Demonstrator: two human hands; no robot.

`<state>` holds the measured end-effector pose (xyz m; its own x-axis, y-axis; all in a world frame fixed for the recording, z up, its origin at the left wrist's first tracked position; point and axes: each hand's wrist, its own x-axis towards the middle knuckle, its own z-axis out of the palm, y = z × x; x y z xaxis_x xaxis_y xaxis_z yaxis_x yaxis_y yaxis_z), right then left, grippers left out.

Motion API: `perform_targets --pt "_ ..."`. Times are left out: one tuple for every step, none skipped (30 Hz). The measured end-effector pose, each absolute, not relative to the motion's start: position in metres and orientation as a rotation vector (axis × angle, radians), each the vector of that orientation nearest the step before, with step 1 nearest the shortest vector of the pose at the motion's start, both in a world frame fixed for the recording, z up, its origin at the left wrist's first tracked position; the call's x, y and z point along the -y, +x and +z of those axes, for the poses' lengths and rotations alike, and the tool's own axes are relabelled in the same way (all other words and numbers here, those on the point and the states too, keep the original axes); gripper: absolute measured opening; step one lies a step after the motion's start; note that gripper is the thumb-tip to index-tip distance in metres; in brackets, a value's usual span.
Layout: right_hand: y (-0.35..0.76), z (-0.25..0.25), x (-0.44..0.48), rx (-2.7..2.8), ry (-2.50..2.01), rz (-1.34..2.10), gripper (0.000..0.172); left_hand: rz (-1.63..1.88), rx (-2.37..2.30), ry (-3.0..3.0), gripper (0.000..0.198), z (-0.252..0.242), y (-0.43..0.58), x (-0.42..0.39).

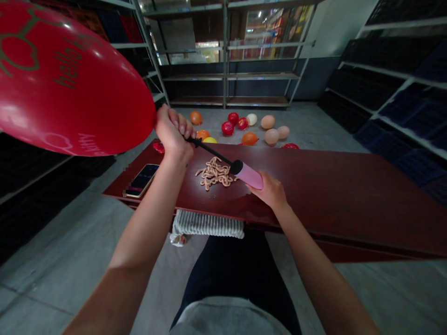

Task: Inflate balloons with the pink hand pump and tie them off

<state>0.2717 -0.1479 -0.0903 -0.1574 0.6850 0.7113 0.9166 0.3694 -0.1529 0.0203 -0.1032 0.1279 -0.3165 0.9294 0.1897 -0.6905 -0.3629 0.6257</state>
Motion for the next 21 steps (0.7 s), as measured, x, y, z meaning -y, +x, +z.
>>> perform_targets --pt "0.272 -0.090 0.148 1.902 -1.382 -0.409 0.048 1.876 -0.521 0.662 0.048 0.129 0.024 0.104" --pt "0.272 -0.089 0.148 1.888 -1.379 -0.406 0.048 1.874 -0.510 0.676 0.048 0.130 0.029 0.103" --pt "0.273 -0.089 0.148 1.874 -1.380 -0.402 0.048 1.869 -0.498 0.687 0.048 0.131 0.034 0.102" --pt "0.273 -0.089 0.148 1.860 -1.382 -0.397 0.048 1.860 -0.489 0.695 0.048 0.132 0.040 0.100" --pt "0.274 -0.089 0.148 1.849 -1.384 -0.387 0.048 1.846 -0.483 0.701 0.048 0.133 0.046 0.098" --pt "0.275 -0.089 0.148 1.838 -1.390 -0.374 0.048 1.833 -0.482 0.711 0.047 0.134 0.053 0.095" --pt "0.275 -0.089 0.148 1.825 -1.398 -0.358 0.048 1.821 -0.480 0.729 0.047 0.136 0.059 0.092" --pt "0.276 -0.088 0.148 1.809 -1.408 -0.341 0.047 1.810 -0.478 0.754 0.048 0.137 0.066 0.088" --pt "0.276 -0.088 0.148 1.795 -1.418 -0.326 0.047 1.801 -0.474 0.780 0.048 0.138 0.073 0.085" --pt "0.276 -0.088 0.148 1.779 -1.426 -0.315 0.046 1.795 -0.472 0.798 0.048 0.138 0.080 0.082" --pt "0.276 -0.088 0.148 1.763 -1.435 -0.308 0.046 1.791 -0.472 0.808 0.048 0.136 0.088 0.079" --pt "0.276 -0.088 0.148 1.749 -1.444 -0.306 0.046 1.789 -0.478 0.812 0.048 0.134 0.096 0.076" --pt "0.276 -0.087 0.148 1.736 -1.453 -0.306 0.046 1.788 -0.487 0.813 0.047 0.130 0.104 0.074" --pt "0.276 -0.087 0.147 1.725 -1.464 -0.304 0.047 1.784 -0.502 0.815 0.047 0.126 0.112 0.073" --pt "0.276 -0.087 0.147 1.718 -1.476 -0.297 0.047 1.779 -0.519 0.819 0.047 0.120 0.120 0.072" --pt "0.276 -0.087 0.147 1.715 -1.487 -0.286 0.047 1.768 -0.537 0.822 0.046 0.113 0.128 0.072" --pt "0.276 -0.087 0.146 1.717 -1.496 -0.272 0.047 1.753 -0.555 0.821 0.046 0.105 0.135 0.072" --pt "0.276 -0.087 0.146 1.718 -1.505 -0.256 0.048 1.735 -0.572 0.817 0.046 0.097 0.141 0.072" --pt "0.276 -0.088 0.146 1.719 -1.515 -0.242 0.048 1.717 -0.589 0.809 0.046 0.089 0.147 0.072" --pt "0.276 -0.088 0.145 1.719 -1.526 -0.232 0.048 1.702 -0.605 0.798 0.046 0.082 0.152 0.073" --pt "0.276 -0.088 0.145 1.718 -1.537 -0.224 0.048 1.691 -0.621 0.784 0.045 0.075 0.155 0.073"
